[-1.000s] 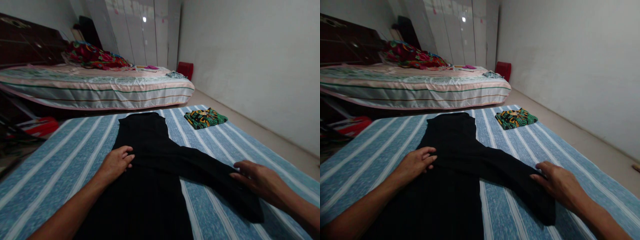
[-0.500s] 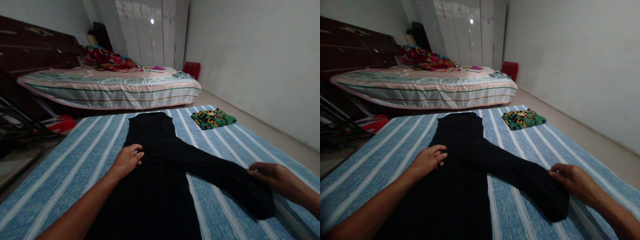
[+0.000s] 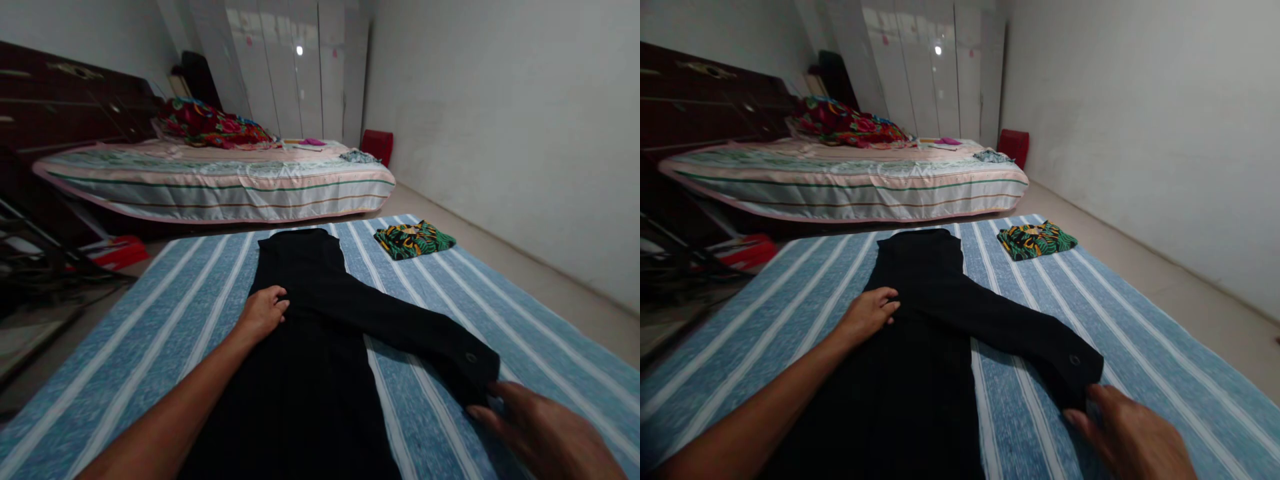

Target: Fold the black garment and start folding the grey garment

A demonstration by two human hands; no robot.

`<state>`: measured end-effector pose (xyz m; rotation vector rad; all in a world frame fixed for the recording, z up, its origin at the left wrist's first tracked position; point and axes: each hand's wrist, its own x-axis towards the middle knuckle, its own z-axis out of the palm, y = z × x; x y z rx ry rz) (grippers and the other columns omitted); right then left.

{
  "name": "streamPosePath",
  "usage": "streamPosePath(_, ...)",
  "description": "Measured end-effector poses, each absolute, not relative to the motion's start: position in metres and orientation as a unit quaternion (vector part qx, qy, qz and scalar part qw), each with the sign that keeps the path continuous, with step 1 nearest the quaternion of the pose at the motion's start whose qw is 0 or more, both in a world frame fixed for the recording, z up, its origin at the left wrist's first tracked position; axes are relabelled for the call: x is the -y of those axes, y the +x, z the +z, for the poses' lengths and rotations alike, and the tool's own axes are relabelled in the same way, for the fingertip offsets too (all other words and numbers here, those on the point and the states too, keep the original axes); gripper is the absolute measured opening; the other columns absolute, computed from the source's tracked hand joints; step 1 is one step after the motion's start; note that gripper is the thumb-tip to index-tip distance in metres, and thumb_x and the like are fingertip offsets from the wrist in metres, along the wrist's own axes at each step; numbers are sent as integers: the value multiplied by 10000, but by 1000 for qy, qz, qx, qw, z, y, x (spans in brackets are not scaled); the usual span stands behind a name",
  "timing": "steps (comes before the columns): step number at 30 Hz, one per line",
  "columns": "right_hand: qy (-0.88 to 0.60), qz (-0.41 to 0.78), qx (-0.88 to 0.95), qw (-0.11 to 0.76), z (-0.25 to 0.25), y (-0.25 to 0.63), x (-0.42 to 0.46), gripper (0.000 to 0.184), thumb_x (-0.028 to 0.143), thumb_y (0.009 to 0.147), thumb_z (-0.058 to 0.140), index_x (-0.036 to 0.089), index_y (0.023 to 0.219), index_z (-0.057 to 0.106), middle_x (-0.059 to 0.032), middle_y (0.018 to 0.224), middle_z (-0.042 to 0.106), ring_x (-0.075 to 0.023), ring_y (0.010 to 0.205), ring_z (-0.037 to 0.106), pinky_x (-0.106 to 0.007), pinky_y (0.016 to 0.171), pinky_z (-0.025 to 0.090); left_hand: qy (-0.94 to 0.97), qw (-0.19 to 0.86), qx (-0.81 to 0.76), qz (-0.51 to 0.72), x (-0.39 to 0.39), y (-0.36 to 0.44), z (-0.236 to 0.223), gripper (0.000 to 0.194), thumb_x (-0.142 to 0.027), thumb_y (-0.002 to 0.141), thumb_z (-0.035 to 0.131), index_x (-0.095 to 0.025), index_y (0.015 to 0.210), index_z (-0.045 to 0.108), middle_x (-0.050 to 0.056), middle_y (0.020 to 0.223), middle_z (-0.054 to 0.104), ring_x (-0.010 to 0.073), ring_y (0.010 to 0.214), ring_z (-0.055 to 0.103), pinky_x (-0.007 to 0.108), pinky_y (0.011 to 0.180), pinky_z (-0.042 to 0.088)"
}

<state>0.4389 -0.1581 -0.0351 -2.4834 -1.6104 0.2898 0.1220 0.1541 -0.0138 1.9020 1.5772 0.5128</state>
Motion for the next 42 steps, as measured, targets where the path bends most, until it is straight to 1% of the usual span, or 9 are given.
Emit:
streamPosePath(4,-825,66,545,134,-39,429,154,284,461,807,434,263,802,638,-35,679,685,-241,574,661,-305,461,461,747,267,-585,172,-157,123,-15,258,-214,769,539,-147,1008,612,21,761,664,120,518,625,203,566,451)
streamPosePath(7,-810,103,522,247,-35,429,153,300,438,835,410,245,826,639,-25,682,679,-215,590,649,-302,522,476,759,246,-580,168,-157,124,-15,226,-199,762,545,-150,968,625,1,686,646,122,521,621,201,567,437)
streamPosePath(12,-761,254,333,495,-17,437,145,339,520,706,609,194,798,617,-34,696,670,-221,642,652,-303,553,523,771,222,-573,168,-155,125,-12,173,-200,774,543,-163,915,635,-17,591,613,133,545,620,207,589,434)
streamPosePath(18,-690,301,187,630,-21,432,134,459,455,532,796,176,829,587,-3,695,654,-176,659,615,-265,527,535,757,201,-610,123,-159,129,-13,197,-160,793,534,-147,961,636,-23,539,604,125,562,632,189,590,437)
streamPosePath(22,-659,347,107,659,-28,426,126,544,373,441,855,197,867,565,34,667,624,-135,577,557,-228,423,499,753,197,-617,117,-159,131,-14,208,-170,799,541,-157,980,642,-17,546,621,125,569,637,183,580,437)
streamPosePath(31,-596,339,139,715,-11,430,129,620,298,470,841,235,1009,540,75,626,576,-117,540,534,-287,491,560,749,199,-622,114,-156,131,-12,212,-175,798,532,-157,979,641,-14,567,628,128,591,645,186,597,444)
streamPosePath(37,-650,374,141,646,-26,415,143,780,257,482,793,230,1194,475,77,627,559,-107,461,479,-219,369,444,749,210,-615,125,-162,128,-21,201,-176,798,534,-154,966,640,-2,628,646,117,585,643,177,581,446)
streamPosePath(40,-636,410,165,632,-23,411,148,880,240,549,752,264,1341,369,107,536,469,-94,408,416,-189,336,369,743,221,-618,130,-167,127,-26,217,-171,798,531,-158,990,633,3,682,662,104,566,638,171,559,446)
streamPosePath(42,-626,430,166,629,-18,411,151,887,300,603,738,282,1386,322,100,515,452,-108,420,443,-180,337,341,737,231,-622,127,-169,126,-28,226,-166,797,529,-154,1000,629,6,672,661,107,547,633,171,530,444)
